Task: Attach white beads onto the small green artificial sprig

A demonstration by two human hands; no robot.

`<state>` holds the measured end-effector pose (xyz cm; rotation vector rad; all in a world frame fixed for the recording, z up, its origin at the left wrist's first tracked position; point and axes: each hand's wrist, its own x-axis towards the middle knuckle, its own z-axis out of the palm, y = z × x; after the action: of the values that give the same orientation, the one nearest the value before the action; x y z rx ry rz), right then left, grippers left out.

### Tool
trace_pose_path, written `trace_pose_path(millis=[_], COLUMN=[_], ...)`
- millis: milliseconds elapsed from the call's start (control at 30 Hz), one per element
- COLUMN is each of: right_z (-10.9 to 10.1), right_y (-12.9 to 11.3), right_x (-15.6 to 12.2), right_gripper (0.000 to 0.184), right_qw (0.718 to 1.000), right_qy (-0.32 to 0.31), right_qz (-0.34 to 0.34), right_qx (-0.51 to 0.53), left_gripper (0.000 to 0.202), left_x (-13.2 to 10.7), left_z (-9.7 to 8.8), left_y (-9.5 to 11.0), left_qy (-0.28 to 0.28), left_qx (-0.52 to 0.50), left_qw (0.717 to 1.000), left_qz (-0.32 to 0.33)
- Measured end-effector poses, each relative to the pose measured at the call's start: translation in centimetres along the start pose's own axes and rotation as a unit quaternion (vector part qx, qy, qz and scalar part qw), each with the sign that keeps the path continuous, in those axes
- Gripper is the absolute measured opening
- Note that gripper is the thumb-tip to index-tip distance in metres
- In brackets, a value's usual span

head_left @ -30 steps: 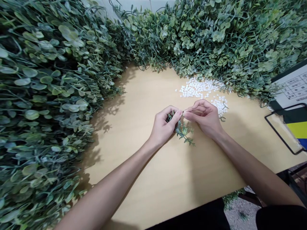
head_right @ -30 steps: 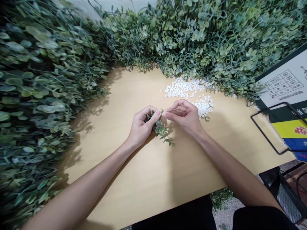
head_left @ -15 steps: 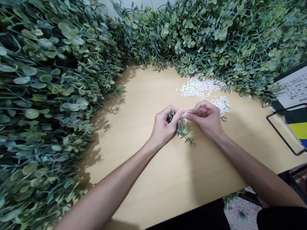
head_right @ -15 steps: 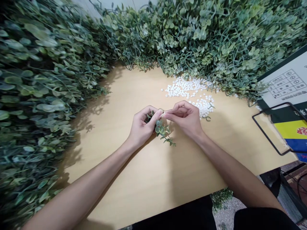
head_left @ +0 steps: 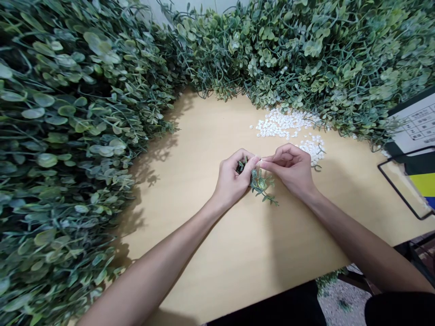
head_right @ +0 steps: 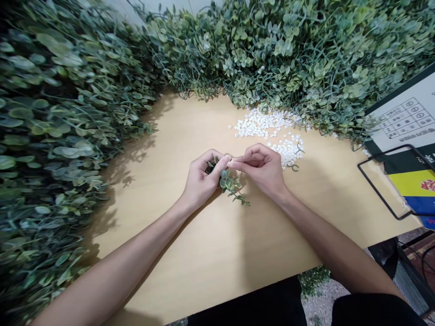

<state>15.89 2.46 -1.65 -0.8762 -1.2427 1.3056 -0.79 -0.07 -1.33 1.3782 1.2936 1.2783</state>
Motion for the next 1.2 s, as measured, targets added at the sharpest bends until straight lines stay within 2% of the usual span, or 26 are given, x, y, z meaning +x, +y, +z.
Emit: trace_pose_path(millis=[333, 533, 600, 700, 767, 800, 900, 1000, 1100, 1200], right_z=[0.0, 0.1, 0.2, 0.0, -0.1, -0.2, -0.4, -0.6, -0.8, -1.0], right_y=[0.1, -0.3, -0.6, -0.5, -0.1, 0.2, 1.4, 2.1, 2.0, 1.5], right_x=[-0.1, 0.0, 0.0, -0.1, -0.1, -0.1, 0.0, 0.2, 0.2, 0.2], right_gripper=[0.04, 0.041, 0.039, 0.022, 0.009, 0.009, 0.026, 0.035, 0.036, 0.035], right_qw=[1.0, 0.999, 0.999, 0.996, 0.982, 0.968, 0.912, 0.883, 0.876, 0.88], right_qy=[0.006, -0.017, -0.02, -0.001, -0.019, -0.045, -0.127, -0.126, -0.104, -0.083], right_qz=[-0.007, -0.017, -0.03, -0.075, -0.12, -0.149, -0.236, -0.271, -0.27, -0.264], right_qx=[-0.008, 0.025, 0.017, -0.055, -0.148, -0.198, -0.311, -0.362, -0.385, -0.387], left_gripper=[0.038, 0.041, 0.04, 0.039, 0.04, 0.04, 0.038, 0.035, 0.035, 0.041], left_x=[0.1, 0.0, 0.1, 0.5, 0.7, 0.8, 1.0, 1.0, 0.8, 0.7], left_z=[-0.1, 0.2, 0.3, 0.3, 0.2, 0.2, 0.1, 0.1, 0.1, 0.2], left_y=[0.5, 0.2, 0.1, 0.0, 0.1, 0.2, 0.3, 0.4, 0.3, 0.0], left_qy=[-0.017, -0.006, 0.01, 0.075, 0.128, 0.148, 0.166, 0.135, 0.087, 0.058], left_qx=[-0.033, -0.107, -0.154, -0.221, -0.249, -0.259, -0.275, -0.287, -0.292, -0.254], left_qw=[0.999, 0.993, 0.986, 0.97, 0.958, 0.953, 0.946, 0.947, 0.95, 0.964], left_qz=[-0.008, -0.049, -0.06, -0.062, -0.057, -0.051, -0.036, -0.046, -0.064, -0.058])
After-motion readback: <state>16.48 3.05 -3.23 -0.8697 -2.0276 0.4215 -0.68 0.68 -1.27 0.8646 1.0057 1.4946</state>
